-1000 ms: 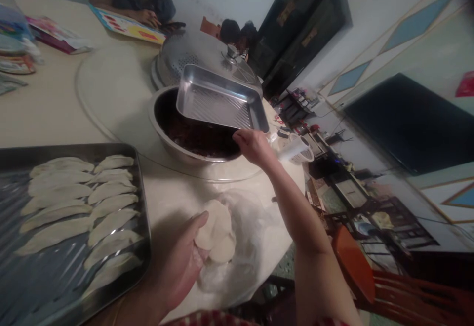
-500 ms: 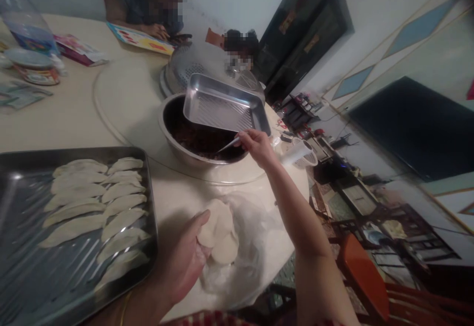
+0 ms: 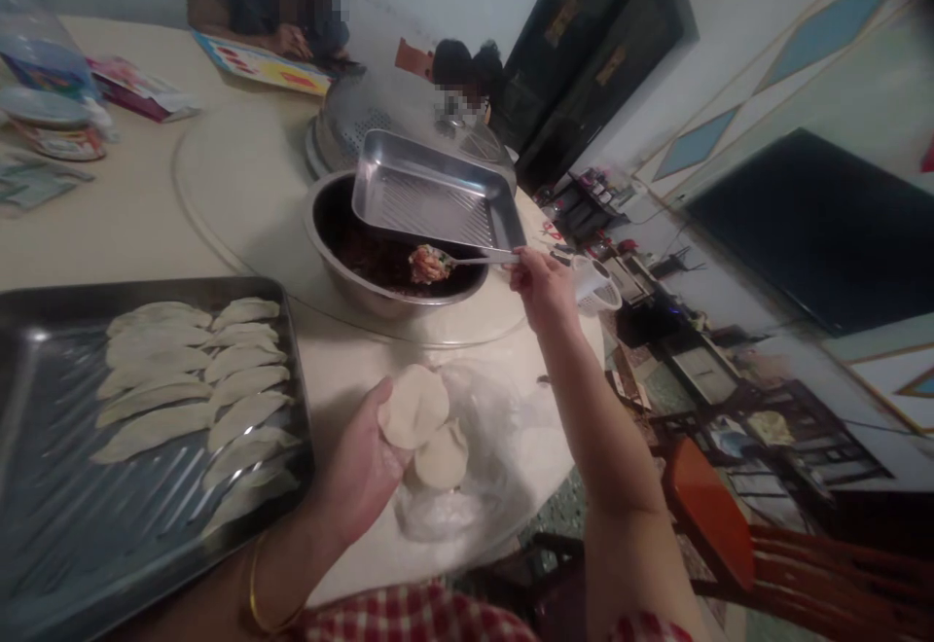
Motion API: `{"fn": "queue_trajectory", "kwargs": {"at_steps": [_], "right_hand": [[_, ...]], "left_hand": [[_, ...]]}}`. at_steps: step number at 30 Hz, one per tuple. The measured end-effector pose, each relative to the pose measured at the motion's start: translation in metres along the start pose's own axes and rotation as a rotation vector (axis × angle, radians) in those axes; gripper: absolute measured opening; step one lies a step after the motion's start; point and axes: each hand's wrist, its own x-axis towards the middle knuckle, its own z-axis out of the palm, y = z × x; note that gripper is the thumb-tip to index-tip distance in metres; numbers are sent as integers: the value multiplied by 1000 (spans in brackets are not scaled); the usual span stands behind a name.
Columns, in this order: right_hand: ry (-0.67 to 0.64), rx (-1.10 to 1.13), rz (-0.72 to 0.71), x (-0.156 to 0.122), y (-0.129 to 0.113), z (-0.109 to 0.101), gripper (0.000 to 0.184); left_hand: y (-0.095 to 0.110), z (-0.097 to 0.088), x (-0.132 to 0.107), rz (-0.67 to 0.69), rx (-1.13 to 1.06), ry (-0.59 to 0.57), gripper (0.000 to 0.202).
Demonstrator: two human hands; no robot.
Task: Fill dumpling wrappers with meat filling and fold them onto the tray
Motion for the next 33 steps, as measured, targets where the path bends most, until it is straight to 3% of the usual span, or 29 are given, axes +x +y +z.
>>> {"fn": "queue_trajectory", "kwargs": {"at_steps": [6,12,18,22,29,33], "right_hand": [[-47,-181,-217,-70,-16,-31,20],[-116,-485,-516,-153,-17,-42,13],[-172,-685,-853,-185,-4,-42,30],[-128,-641,-861,-195,5,-41,37],[-78,-623,-860,-206,8,-39,34],[-39,-622,-772,-211,8,-33,27]], "left_hand": [[2,4,2,36,-41,-21,45],[0,0,4,50,5,-75,49],[-5,1,4,39,75,-103,40],[-8,0,7,47,91,-66,33],[-11,-4,11,127,94,-64,25],[-11,-4,11,141,111,-75,24]]}}
